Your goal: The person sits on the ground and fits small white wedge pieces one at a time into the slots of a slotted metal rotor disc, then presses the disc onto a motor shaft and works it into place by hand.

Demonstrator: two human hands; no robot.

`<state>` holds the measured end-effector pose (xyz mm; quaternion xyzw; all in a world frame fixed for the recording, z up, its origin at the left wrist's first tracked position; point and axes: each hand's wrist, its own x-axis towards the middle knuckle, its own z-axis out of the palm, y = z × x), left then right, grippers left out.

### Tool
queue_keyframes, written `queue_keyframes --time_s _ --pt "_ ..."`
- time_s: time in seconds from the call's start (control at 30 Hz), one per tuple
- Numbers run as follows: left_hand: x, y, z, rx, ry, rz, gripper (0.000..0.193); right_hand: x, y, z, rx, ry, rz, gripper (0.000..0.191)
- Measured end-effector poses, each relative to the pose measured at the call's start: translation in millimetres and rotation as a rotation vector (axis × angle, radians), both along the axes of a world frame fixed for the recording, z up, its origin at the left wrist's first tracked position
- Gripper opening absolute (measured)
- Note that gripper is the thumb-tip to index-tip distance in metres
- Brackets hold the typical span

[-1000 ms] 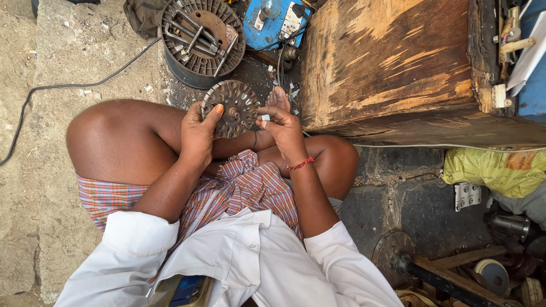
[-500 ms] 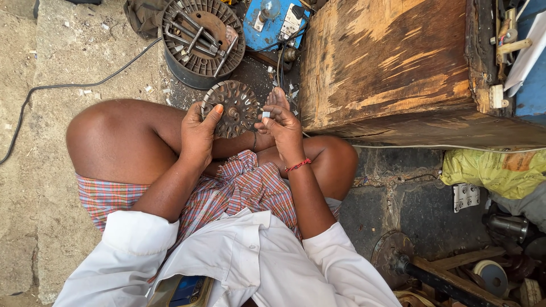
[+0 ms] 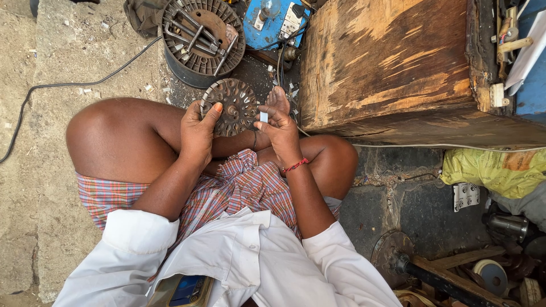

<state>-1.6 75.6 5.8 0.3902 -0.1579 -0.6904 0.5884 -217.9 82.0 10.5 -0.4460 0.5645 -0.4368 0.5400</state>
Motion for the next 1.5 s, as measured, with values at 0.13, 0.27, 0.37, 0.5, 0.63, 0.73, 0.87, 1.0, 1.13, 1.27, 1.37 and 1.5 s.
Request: queue_keyframes --time_s 0.13,0.27,0.37,0.5,0.63,0.73,0.87,1.0,1.13,1.27,1.37,1.5 --pt "0.5 -0.1 1.0 0.011 -0.004 -0.003 0.023 4.1 1.7 4.7 -0.009 0.024 -0.011 0.036" --pt "0.8 0.4 1.6 0.003 -0.006 -0.007 0.022 3.8 0.6 4.0 -0.054 0.086 -0.011 0.034" --pt "0.9 0.5 1.6 -0.009 0.002 -0.001 0.022 4.9 0.6 0.6 -0.095 0.127 -0.019 0.033" --pt "0.6 0.3 1.5 -0.016 0.002 0.001 0.022 6.1 2.7 -1.6 -0.126 0.271 -0.033 0.031" --pt "0.9 0.9 2.0 -0.016 -0.005 0.0 0.022 7.0 3.2 -0.4 -0.172 0.386 -0.038 0.027" --pt "0.9 -0.1 2.4 -0.005 -0.017 -0.007 0.022 7.8 3.6 3.0 -0.169 0.465 -0.058 0.025" --pt "-0.5 0.2 2.0 -0.009 -0.001 -0.01 0.022 10.2 2.6 12.0 -0.202 0.499 -0.062 0.022" --pt "-1.3 1.0 0.2 -0.007 -0.003 -0.017 0.023 11.1 -2.9 27.8 -0.285 0.61 -0.002 0.021" --pt "-3.2 1.1 -1.0 -0.012 -0.013 -0.024 0.022 9.9 -13.2 45.5 -0.343 0.699 0.104 0.023" --pt "-5.5 -0.1 -2.0 0.015 -0.004 -0.013 0.023 10.3 -20.7 57.5 -0.431 0.793 0.225 0.025" --pt "-5.8 -0.3 -3.0 0.029 0.002 -0.012 0.023 12.1 -24.7 61.2 -0.428 0.924 0.29 0.027" --pt "-7.0 -0.2 -3.7 0.033 0.02 -0.006 0.022 14.1 -29.1 60.8 -0.66 0.99 0.381 0.024"
